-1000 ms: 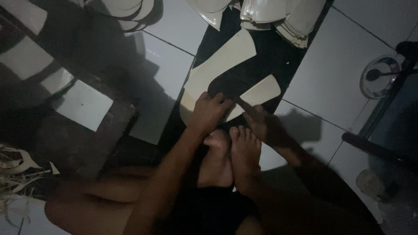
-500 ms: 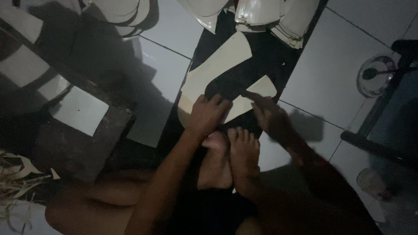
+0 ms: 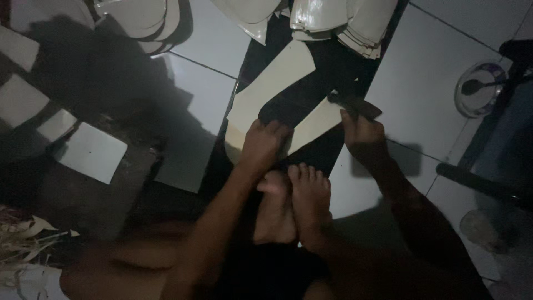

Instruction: The person sits on the floor and uses a knife to cut a U-shaped piece of light-colored material. They repeatedly trim the edges, adjust the material, and stack the finished pieces.

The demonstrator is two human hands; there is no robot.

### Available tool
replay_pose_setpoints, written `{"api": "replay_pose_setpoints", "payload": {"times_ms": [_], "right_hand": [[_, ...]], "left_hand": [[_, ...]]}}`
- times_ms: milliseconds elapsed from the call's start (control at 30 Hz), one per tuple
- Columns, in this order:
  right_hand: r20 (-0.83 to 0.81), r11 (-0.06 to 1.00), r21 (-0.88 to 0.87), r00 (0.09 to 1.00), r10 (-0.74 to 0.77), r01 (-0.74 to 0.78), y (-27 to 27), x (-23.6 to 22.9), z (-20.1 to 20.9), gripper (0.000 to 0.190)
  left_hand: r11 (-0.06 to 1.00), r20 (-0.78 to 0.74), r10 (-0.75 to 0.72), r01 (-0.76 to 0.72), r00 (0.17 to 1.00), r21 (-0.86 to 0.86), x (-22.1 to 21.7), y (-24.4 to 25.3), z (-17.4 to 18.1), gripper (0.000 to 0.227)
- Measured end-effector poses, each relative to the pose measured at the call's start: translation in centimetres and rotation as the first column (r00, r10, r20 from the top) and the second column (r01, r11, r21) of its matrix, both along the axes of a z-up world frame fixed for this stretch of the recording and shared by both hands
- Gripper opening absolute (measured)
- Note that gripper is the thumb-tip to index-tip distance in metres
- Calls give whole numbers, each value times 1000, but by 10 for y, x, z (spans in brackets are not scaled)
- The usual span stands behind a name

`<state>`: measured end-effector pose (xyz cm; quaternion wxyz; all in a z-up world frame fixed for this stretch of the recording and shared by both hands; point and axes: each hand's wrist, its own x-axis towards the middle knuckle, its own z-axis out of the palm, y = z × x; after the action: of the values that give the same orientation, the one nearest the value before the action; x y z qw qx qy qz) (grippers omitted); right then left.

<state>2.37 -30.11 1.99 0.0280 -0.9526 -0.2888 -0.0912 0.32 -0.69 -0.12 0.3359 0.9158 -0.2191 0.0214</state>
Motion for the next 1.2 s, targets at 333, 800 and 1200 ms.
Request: {"api": "replay_pose_setpoints", "payload": {"times_ms": [333,800,1200], "right_hand": [[-621,893,335,783,-31,301,76,-16,68,39],[-634,917,349,769,79,194,90,-25,68,44],[-616,951,279,785,72,132,82,-33,58,41]], "left_hand": [[992,-162,92,-76,982,105,0,-13,13,19],[988,-32,157,-157,987,-9,-34,4,-14,18],[993,54,117,-119,992,26,-34,6,-4,22]]}}
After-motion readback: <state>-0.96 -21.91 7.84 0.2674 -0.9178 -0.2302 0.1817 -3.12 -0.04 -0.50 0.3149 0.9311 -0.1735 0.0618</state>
